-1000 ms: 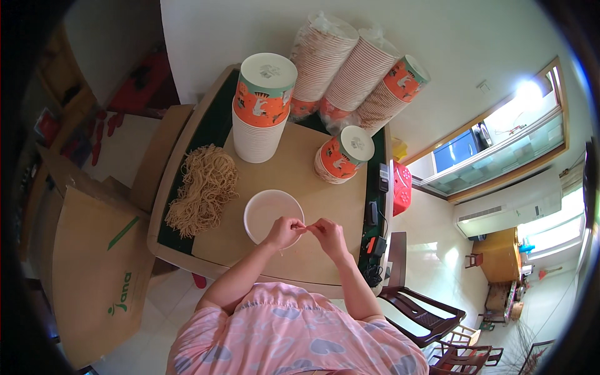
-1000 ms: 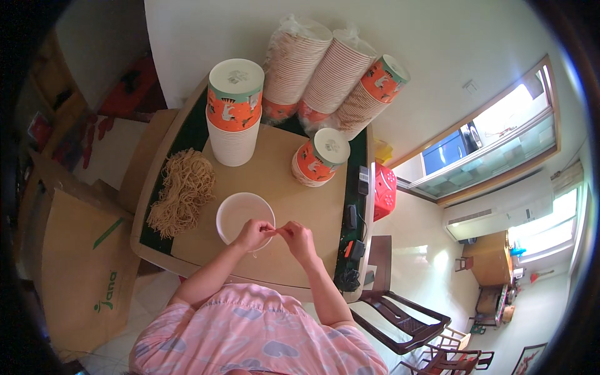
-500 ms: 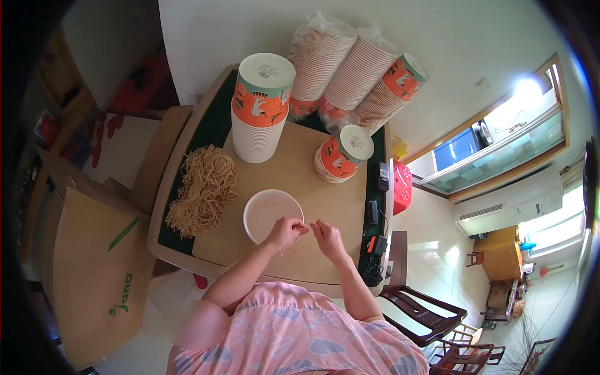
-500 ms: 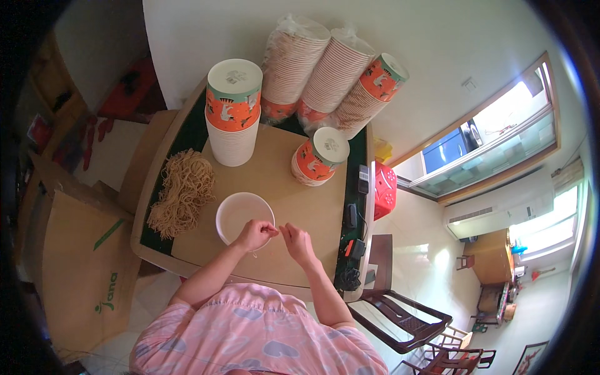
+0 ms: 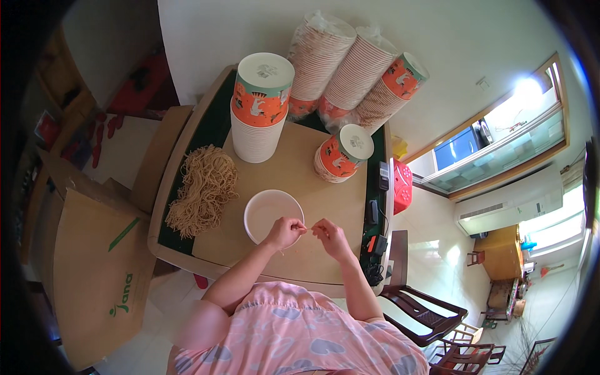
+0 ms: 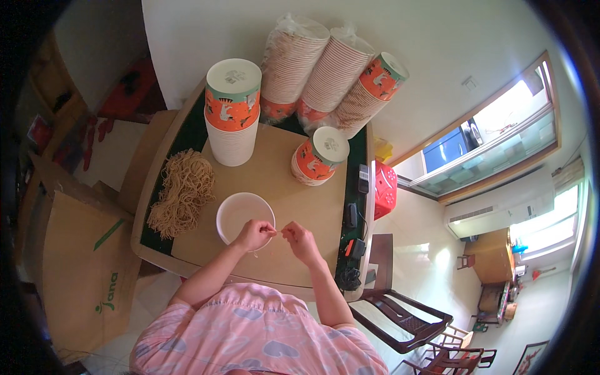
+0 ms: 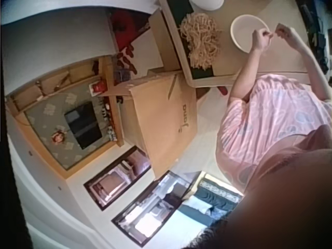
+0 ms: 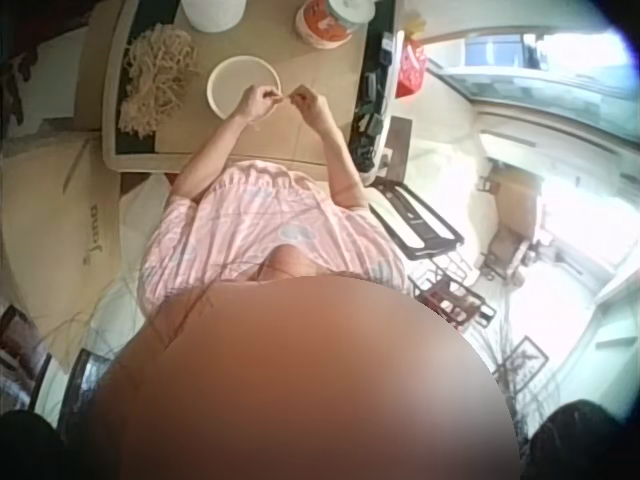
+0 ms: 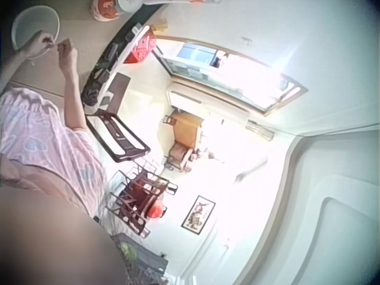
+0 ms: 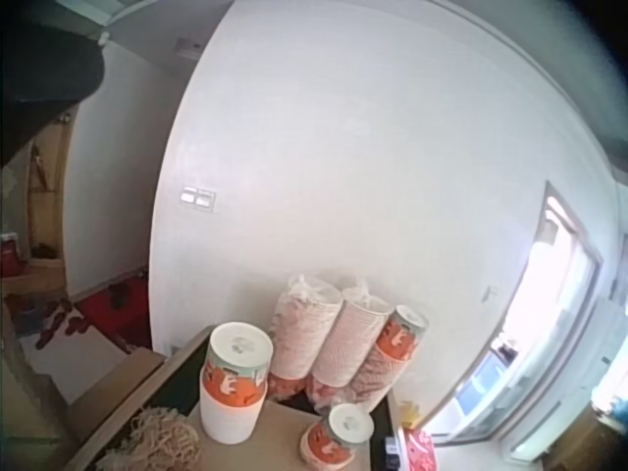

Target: Placing decorative shredded paper into paper bowls for packaging.

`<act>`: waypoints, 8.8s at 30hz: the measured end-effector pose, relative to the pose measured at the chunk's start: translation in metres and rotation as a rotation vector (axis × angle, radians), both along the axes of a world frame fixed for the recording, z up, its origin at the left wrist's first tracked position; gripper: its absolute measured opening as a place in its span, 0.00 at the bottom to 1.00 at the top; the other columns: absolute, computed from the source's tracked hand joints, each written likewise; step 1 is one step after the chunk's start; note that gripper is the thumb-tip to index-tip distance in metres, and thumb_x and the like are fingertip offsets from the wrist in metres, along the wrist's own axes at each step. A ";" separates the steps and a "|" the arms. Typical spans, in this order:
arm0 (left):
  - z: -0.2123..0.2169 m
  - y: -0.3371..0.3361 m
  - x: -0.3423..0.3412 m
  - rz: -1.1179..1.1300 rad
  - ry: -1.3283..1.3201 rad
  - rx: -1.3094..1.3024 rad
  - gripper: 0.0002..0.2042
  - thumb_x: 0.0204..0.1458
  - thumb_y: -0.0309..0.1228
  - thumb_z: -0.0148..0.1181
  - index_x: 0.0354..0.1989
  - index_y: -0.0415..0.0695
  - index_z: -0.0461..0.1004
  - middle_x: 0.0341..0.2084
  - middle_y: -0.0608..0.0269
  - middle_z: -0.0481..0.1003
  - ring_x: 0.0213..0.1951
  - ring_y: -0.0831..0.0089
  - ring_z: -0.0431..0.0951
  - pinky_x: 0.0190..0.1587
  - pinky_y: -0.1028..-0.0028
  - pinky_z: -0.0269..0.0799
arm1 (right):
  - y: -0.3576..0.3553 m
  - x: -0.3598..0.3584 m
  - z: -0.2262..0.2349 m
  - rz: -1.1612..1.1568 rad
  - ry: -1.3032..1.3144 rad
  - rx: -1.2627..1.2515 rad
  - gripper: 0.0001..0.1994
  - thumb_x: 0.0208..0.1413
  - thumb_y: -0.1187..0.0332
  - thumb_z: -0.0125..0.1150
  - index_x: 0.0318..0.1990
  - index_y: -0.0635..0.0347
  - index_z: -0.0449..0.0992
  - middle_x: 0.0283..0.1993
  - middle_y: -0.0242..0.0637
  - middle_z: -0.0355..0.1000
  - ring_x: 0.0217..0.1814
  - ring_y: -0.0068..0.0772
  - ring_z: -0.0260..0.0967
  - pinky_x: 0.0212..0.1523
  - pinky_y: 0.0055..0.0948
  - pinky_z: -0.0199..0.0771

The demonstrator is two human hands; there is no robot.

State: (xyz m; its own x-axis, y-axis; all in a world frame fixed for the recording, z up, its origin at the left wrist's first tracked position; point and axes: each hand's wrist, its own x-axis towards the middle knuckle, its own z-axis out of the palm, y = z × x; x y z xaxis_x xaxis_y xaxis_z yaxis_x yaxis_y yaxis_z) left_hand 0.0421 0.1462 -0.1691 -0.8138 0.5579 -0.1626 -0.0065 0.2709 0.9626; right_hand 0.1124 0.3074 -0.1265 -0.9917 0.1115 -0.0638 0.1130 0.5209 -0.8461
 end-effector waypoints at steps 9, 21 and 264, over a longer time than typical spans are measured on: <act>-0.005 0.000 0.001 -0.017 -0.001 0.027 0.06 0.44 0.29 0.63 0.25 0.40 0.76 0.15 0.65 0.73 0.20 0.84 0.69 0.26 0.79 0.66 | 0.003 0.000 -0.001 0.000 0.105 0.021 0.03 0.50 0.75 0.56 0.31 0.65 0.71 0.26 0.42 0.71 0.28 0.31 0.72 0.32 0.26 0.71; -0.005 -0.010 0.000 -0.032 0.165 -0.192 0.06 0.44 0.30 0.58 0.25 0.40 0.73 0.19 0.58 0.74 0.24 0.64 0.75 0.30 0.69 0.71 | -0.004 0.000 0.013 0.033 0.027 0.103 0.03 0.46 0.75 0.59 0.29 0.63 0.72 0.30 0.41 0.70 0.33 0.36 0.70 0.34 0.29 0.70; -0.021 0.007 0.008 -0.077 -1.347 0.678 0.09 0.52 0.28 0.55 0.21 0.48 0.65 0.10 0.78 0.51 0.11 0.87 0.47 0.11 0.83 0.39 | -0.028 0.020 -0.055 -0.317 0.220 -0.139 0.03 0.49 0.77 0.57 0.31 0.63 0.70 0.30 0.35 0.69 0.35 0.29 0.67 0.40 0.25 0.67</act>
